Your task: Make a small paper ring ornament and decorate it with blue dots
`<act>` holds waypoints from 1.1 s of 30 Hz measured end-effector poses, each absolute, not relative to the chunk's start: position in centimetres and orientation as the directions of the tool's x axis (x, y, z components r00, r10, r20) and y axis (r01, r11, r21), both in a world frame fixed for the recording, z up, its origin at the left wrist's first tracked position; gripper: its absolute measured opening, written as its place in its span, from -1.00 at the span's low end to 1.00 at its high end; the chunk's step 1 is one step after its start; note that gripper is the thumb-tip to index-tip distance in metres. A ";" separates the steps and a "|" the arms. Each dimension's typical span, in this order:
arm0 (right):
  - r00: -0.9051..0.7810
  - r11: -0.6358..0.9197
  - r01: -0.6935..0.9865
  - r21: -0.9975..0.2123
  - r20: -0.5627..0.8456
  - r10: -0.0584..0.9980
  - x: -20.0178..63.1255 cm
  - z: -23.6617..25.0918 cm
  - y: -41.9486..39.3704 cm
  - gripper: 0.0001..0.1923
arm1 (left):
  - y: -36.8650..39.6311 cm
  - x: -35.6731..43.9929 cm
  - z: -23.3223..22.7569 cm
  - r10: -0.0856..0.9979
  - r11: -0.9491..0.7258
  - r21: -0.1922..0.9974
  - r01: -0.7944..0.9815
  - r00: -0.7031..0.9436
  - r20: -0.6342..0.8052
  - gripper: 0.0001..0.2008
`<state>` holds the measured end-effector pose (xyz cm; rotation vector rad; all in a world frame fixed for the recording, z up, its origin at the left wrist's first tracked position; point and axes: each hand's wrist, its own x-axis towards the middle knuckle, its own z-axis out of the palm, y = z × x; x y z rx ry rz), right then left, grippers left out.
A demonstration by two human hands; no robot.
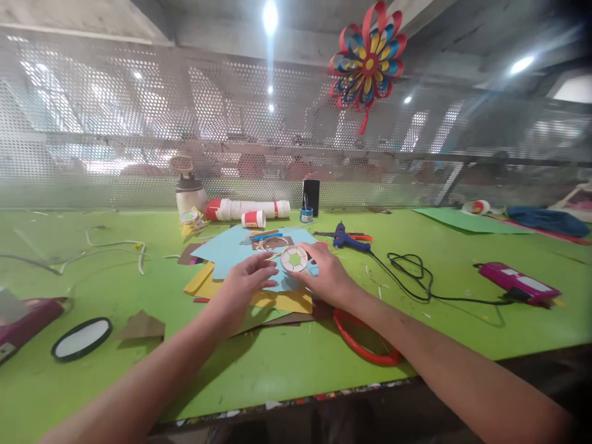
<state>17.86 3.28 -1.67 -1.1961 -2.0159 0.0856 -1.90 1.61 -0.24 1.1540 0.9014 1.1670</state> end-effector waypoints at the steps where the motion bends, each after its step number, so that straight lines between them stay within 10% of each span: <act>1: -0.267 0.577 0.701 -0.420 0.595 0.758 17.7 -1.6 3.0 -0.51 | 1.4 -1.8 -0.2 0.972 0.018 0.973 -0.232 0.233 0.037 -0.54; 12: -0.397 0.725 0.531 -0.439 0.627 0.671 17.0 -1.4 1.4 -0.41 | 1.5 -1.7 -0.4 0.858 0.200 0.882 -0.427 0.511 0.053 -0.61; 27: -0.386 0.638 0.514 -0.573 0.510 0.769 16.7 -1.0 0.5 -0.25 | 1.9 -1.9 -1.1 0.863 0.376 0.783 -0.495 0.496 -0.100 -0.69; 33: -0.139 0.404 0.644 -0.649 0.419 0.897 20.1 0.8 5.0 -0.62 | 2.2 -1.9 -1.4 0.900 0.419 0.753 -0.507 0.342 -0.270 -0.72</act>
